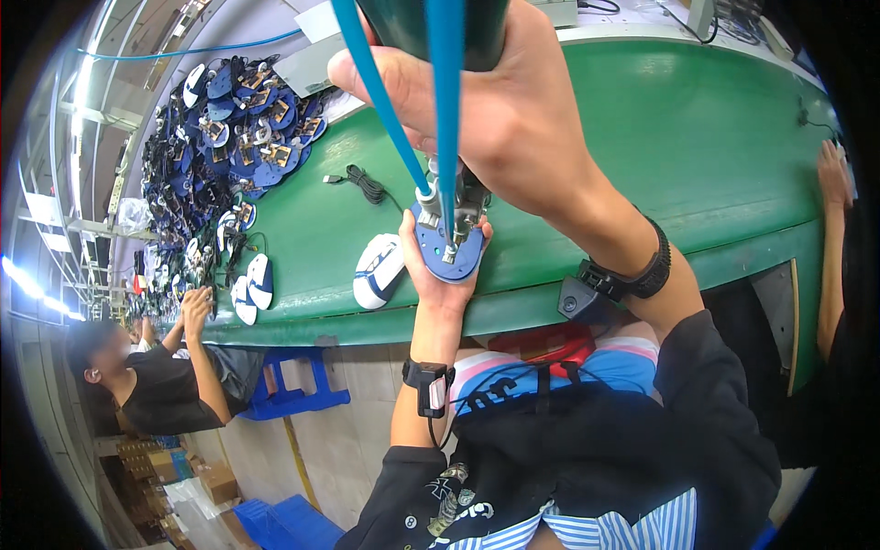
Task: Assembling the base and components of a computer mouse using a pneumatic screwdriver on an electronics assembly line.
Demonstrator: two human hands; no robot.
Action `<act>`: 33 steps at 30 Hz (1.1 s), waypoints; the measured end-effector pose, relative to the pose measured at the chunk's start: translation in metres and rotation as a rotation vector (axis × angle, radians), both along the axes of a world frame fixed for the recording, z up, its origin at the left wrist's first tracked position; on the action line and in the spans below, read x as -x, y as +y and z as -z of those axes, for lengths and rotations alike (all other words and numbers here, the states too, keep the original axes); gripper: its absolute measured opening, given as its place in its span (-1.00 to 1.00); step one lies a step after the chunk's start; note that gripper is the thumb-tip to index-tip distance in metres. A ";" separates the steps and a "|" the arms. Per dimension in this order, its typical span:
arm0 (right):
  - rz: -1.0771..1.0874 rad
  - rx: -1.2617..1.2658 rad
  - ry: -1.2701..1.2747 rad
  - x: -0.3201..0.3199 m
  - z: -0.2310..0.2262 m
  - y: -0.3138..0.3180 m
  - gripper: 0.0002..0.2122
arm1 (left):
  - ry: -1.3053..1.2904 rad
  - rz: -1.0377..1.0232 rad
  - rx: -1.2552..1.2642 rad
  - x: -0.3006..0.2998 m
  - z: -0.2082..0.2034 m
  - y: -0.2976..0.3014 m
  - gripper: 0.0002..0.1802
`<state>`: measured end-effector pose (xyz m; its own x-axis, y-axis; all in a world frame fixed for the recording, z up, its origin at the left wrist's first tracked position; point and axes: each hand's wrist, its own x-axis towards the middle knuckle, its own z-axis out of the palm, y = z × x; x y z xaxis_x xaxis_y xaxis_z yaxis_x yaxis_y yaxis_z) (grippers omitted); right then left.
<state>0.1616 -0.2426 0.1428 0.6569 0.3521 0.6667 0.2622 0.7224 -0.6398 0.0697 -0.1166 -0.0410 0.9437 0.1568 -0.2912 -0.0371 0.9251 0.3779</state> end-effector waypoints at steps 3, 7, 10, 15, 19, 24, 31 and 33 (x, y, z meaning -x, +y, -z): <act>0.061 0.042 -0.048 -0.001 0.007 0.009 -0.88 | -0.023 0.005 0.022 0.002 0.001 0.002 -0.39; 0.125 -0.004 -0.083 0.000 0.005 0.012 -0.87 | -0.036 0.019 0.044 0.003 0.002 0.004 -0.38; 0.011 0.059 -0.033 0.001 0.002 0.005 -0.87 | -0.055 0.027 0.048 0.003 0.002 0.005 -0.37; 0.131 0.107 -0.036 0.005 0.004 0.010 -0.87 | -0.086 0.032 0.053 0.003 0.001 0.006 -0.37; 0.344 0.145 -0.113 0.009 0.014 0.020 -0.84 | -0.056 0.006 0.014 0.003 -0.006 -0.002 -0.41; 0.413 0.166 -0.142 0.008 0.008 0.018 -0.86 | 0.014 -0.052 -0.073 -0.002 -0.009 -0.002 -0.43; 0.325 -0.018 -0.191 0.012 -0.030 -0.024 -0.88 | -0.108 0.078 -0.043 -0.003 0.008 0.013 -0.35; 0.296 0.038 -0.219 0.003 -0.021 -0.019 -0.89 | -0.046 0.043 -0.013 -0.004 0.013 0.008 -0.35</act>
<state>0.1586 -0.2620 0.1637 0.5770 0.1958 0.7929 0.5901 0.5713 -0.5705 0.0736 -0.1083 -0.0544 0.9620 0.1189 -0.2458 -0.0146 0.9213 0.3886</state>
